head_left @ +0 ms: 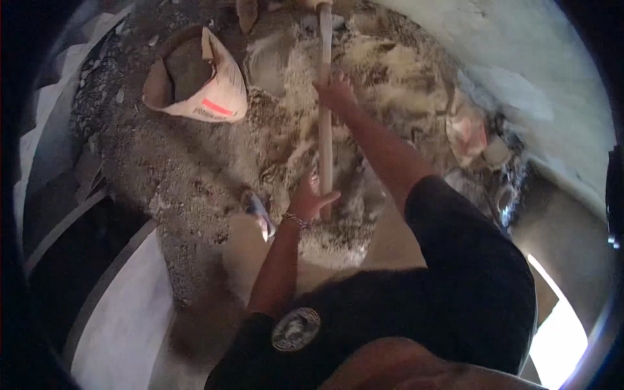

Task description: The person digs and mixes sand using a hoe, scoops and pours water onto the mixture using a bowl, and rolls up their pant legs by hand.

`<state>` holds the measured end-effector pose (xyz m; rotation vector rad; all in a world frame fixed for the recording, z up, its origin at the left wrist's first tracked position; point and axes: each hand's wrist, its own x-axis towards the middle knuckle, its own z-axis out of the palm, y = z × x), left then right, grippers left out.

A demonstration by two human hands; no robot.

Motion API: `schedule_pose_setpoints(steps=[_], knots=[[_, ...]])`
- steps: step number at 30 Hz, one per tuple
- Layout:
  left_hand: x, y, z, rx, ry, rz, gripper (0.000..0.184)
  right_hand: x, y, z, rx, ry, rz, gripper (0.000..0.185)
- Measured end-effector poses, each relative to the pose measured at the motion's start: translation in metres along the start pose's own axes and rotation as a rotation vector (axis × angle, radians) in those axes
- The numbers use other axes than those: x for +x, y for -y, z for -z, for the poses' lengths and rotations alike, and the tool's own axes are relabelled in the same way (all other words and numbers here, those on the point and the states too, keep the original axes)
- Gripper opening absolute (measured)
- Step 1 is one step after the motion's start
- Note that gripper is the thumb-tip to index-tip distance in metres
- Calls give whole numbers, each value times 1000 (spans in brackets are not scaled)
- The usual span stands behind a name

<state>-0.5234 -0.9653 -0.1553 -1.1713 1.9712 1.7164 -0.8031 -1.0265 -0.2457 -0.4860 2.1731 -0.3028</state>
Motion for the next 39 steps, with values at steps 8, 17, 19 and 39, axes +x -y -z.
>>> schedule_pose_setpoints(steps=[8,17,19,39], knots=[[59,-9,-114,-772,181,445,26,141,-35,-35,-388,-31,131,45],[-143,38,-116,-801,386,720,15,-71,-88,-120,-1148,546,427,23],[-162,32,-118,-117,491,302,19,-64,-166,-164,-989,373,517,25],[149,-16,-110,522,135,350,33,172,-171,26,1372,-192,-304,37]])
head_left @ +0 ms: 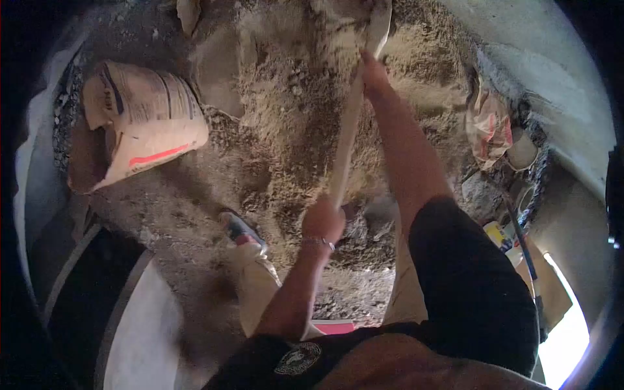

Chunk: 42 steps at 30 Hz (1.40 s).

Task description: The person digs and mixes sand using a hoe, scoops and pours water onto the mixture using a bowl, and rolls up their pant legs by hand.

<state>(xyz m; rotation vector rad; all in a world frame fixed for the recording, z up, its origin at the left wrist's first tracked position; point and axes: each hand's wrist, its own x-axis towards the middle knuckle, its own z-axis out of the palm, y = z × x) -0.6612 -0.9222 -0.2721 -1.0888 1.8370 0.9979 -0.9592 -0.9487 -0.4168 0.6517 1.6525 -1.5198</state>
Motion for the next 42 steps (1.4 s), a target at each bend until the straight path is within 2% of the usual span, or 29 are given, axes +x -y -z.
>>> schedule_pose_setpoints(steps=[2,4,5,7,8,9,11,12,13,14,15,16,18,21,22,23,24,25,29,30,31,32,33,34,35,37,39,40,42], knots=[[-43,-5,-16,-116,44,-19,35,-19,-14,24,-20,85,-47,43],[-82,0,-41,-158,77,-102,39,-28,-51,54,-124,68,18,53],[-101,12,-60,-117,57,-182,42,-59,-45,63,-402,-2,-91,59],[-131,36,-87,-227,57,-74,42,-83,-87,64,-411,-189,-7,59],[-135,52,-99,-230,52,-78,42,-110,-80,63,-411,-188,0,59],[-141,71,-112,-135,61,-183,43,-151,-59,63,-348,-110,-13,51],[-138,77,-110,-40,94,-180,41,-192,-11,68,-252,-50,-5,42],[-120,61,-92,-36,111,-71,39,-189,6,75,-218,-63,21,40],[-95,51,-73,-47,96,-173,38,-160,14,86,-177,-167,76,38],[-69,37,-55,-59,81,-273,37,-110,16,107,1,-162,128,41],[-46,12,-35,-38,81,-237,37,-123,62,98,-98,-184,208,37],[-25,-13,-16,-18,71,-200,37,-87,73,104,135,-42,259,35],[-3,-31,0,180,-71,-288,34,-29,71,113,239,-176,157,35],[-32,-20,-22,102,-30,-327,32,8,-6,145,143,-42,111,41],[-44,-21,-22,113,-34,-320,32,-12,-9,144,214,-74,-3,40],[-64,-24,-24,125,67,-261,32,-37,-16,143,217,-83,-13,40],[-85,-29,-25,134,166,-212,32,-58,-17,145,98,-145,-60,35],[-105,-28,-31,115,155,-222,32,-76,-12,152,-25,-203,-98,33],[-178,-9,-63,-43,276,-131,35,-102,-61,198,80,-104,-298,30],[-189,7,-86,-91,307,-123,35,-123,-63,200,18,-53,-274,27],[-197,35,-123,-25,286,-222,34,-144,-69,201,-45,-2,-252,24],[-211,45,-124,-42,287,-254,33,-158,-76,205,-592,53,-21,21],[-217,50,-123,-63,292,-295,32,-170,-73,205,-871,87,102,21],[-216,57,-124,-75,289,-305,32,-185,-66,202,-1150,89,237,20],[-215,65,-125,-185,303,-237,31,-200,-59,196,-935,195,323,20],[-207,80,-127,-329,292,-161,29,-245,-24,151,-739,334,415,22],[-189,87,-126,-405,34,-249,27,-297,28,75,-486,312,96,21],[-172,105,-151,-492,-106,-146,25,-321,43,37,-530,374,110,21],[-162,119,-139,-569,-259,-136,29,-361,57,-30,-480,307,121,22]])
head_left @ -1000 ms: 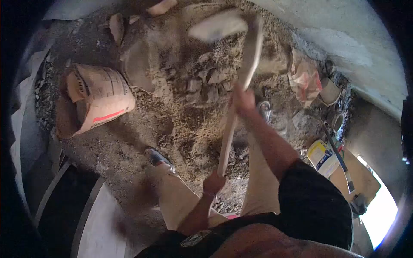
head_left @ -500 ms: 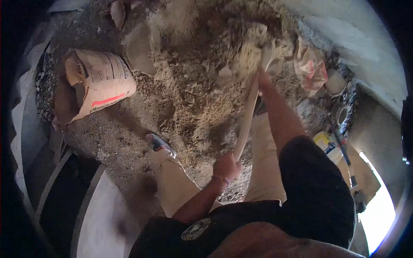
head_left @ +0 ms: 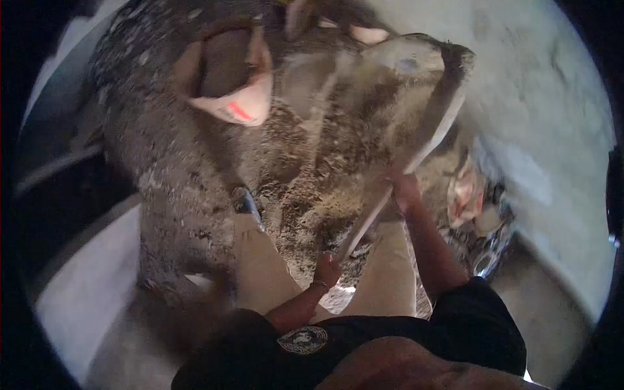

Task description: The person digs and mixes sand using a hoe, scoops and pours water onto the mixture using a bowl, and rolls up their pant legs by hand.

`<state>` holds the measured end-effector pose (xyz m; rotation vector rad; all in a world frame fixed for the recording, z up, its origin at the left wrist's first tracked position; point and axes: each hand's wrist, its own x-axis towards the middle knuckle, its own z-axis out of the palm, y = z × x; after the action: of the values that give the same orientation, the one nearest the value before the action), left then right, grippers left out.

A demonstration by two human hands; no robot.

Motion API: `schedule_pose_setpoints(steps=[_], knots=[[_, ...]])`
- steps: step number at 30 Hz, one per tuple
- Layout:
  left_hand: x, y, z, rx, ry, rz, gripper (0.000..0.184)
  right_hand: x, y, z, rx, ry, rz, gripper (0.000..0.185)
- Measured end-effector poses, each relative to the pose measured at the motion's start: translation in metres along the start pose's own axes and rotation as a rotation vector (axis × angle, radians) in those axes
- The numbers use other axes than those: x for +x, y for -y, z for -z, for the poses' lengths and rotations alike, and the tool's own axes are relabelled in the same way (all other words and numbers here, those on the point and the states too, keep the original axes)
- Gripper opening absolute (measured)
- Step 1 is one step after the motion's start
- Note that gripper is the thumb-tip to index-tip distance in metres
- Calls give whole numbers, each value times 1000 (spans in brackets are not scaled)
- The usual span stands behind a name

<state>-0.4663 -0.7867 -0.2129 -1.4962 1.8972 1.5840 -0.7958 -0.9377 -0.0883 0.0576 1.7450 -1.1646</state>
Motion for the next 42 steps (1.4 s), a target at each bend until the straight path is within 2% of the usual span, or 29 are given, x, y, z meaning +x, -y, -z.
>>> schedule_pose_setpoints(steps=[1,2,4,6,8,10,11,12,13,15,18,20,22,23,24,26,27,28,29,31,32,33,34,35,37,38,39,40,42], knots=[[3,0,10,-18,-86,-38,33,1,5,-22,-35,39,17,22],[-2,-39,51,-2,-156,-30,41,8,2,-41,-145,149,242,22],[-2,-46,80,-94,-145,10,44,3,23,-85,-266,276,474,23],[3,-50,113,-172,-125,36,47,-1,65,-143,-444,264,455,23],[6,-62,153,-225,-61,30,40,-28,120,-210,-330,228,282,24],[4,-74,205,-299,-86,23,37,2,122,-251,-494,305,521,24],[1,-72,226,-355,-95,21,34,17,127,-273,-503,308,531,24],[8,-49,222,-481,-120,-1,31,33,134,-294,-402,268,402,23],[1,-56,249,-487,-127,-11,31,40,141,-313,-299,226,273,23],[-17,-73,303,-301,-83,-4,34,41,148,-333,-369,273,300,22],[-36,-69,347,-450,6,55,35,65,138,-357,-498,313,378,24],[-24,-31,333,-454,-46,13,34,105,112,-370,-556,311,428,28],[-25,-16,341,-459,-96,-23,33,141,92,-383,-935,333,643,24],[-35,-22,358,-457,-44,87,33,136,87,-389,-941,339,634,24],[-46,-29,370,-453,13,195,32,126,84,-396,-1227,298,744,22],[-70,-42,384,-503,68,266,31,127,72,-402,-1510,250,851,19],[-77,-43,386,-548,119,339,31,141,50,-400,-1240,275,862,17],[-79,-32,375,-543,119,344,31,136,47,-407,-1100,286,863,16],[-79,-13,355,-488,14,51,25,133,42,-412,-959,300,867,16],[-74,5,342,-413,-95,-232,19,74,59,-427,-1295,351,746,14],[-76,3,337,-604,-14,-46,23,74,48,-433,-1288,351,740,14],[-80,-2,334,-791,72,139,28,78,39,-436,-1410,334,961,13],[-88,-12,342,-789,80,140,28,79,38,-437,-1474,338,1064,13],[-104,-20,351,-657,-4,-63,27,77,39,-438,-1534,335,1171,13],[-120,-38,362,-551,-89,-226,27,83,44,-434,-1137,455,881,14],[-121,-44,371,-556,14,-55,28,79,50,-433,-1491,430,985,17],[-117,-47,381,-540,59,25,28,86,42,-433,-1480,429,987,17],[-113,-49,391,-522,106,103,29,90,32,-432,-1188,448,709,18],[-109,-57,394,-685,145,373,33,102,21,-431,-880,446,440,18]])
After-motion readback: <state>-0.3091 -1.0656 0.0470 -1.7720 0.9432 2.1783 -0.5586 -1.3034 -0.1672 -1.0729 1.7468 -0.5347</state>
